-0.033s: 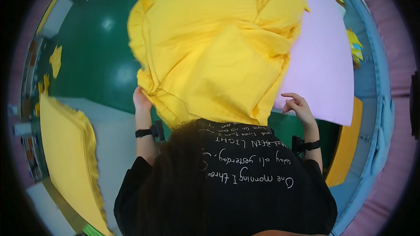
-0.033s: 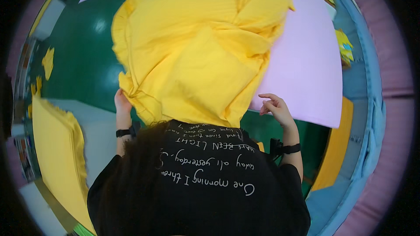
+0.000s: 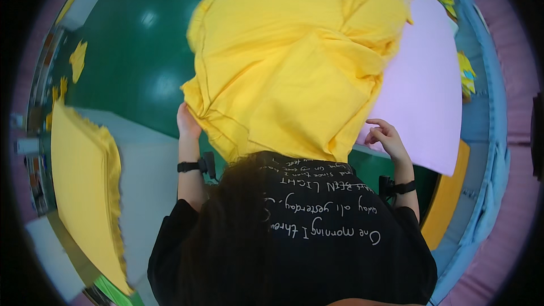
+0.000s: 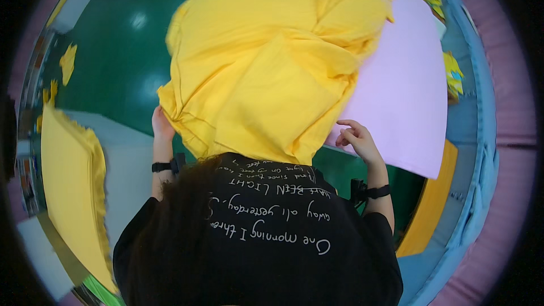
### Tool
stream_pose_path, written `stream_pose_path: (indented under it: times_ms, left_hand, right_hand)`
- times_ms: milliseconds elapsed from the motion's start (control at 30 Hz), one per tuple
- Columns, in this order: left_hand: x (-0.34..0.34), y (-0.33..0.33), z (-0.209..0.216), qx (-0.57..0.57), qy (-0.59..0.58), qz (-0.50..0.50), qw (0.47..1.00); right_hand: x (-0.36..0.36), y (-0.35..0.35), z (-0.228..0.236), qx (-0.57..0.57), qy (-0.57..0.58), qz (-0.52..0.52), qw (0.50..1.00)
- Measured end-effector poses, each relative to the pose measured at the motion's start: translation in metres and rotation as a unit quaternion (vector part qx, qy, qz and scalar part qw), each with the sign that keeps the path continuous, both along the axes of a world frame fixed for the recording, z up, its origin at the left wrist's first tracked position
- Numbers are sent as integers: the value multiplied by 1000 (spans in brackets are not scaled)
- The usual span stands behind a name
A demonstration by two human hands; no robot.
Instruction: The person spreads a yellow fitted sheet over a mattress on a small bed, smoothing the fabric and tucking the edges under the mattress. They pick up another yellow sheet from the floor and repeat the process on a second bed.
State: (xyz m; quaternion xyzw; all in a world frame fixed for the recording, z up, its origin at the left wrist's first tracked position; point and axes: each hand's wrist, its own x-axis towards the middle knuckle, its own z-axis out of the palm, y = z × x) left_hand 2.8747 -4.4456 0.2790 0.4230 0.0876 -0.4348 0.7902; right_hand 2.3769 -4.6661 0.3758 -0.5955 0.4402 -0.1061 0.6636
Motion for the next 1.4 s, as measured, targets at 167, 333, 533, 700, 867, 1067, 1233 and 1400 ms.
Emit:
stream_pose_path:
  times_ms: [167, 333, 533, 700, 867, 1067, 1233, 1400]
  left_hand:
    - [-24, 5, 23, -7, -58, -53, 997]
    - [-30, 0, 34, 122, -119, -138, 976]
    - [47, -100, 129, 128, -174, -32, 976]
    - [-82, -243, 246, -31, -616, -142, 774]
    - [-375, -215, 185, -208, -678, -628, 320]
    - [-403, -157, 120, -427, -455, -762, 173]
    - [-344, -181, 143, -314, -542, -679, 384]
    - [-234, -202, 73, -67, -747, -297, 591]
  right_hand:
    - [34, -20, -29, -81, 21, 150, 985]
    - [39, -7, -35, -95, 10, 178, 979]
    - [4, -1, -44, -92, -26, 180, 979]
    - [-37, 27, -50, -121, -38, 15, 992]
    - [-77, 59, -23, -193, -192, -283, 920]
    - [-166, 109, -16, -5, -459, -501, 734]
    - [-195, 89, -33, 2, -407, -583, 703]
    - [-216, 43, -71, 75, -378, -598, 703]
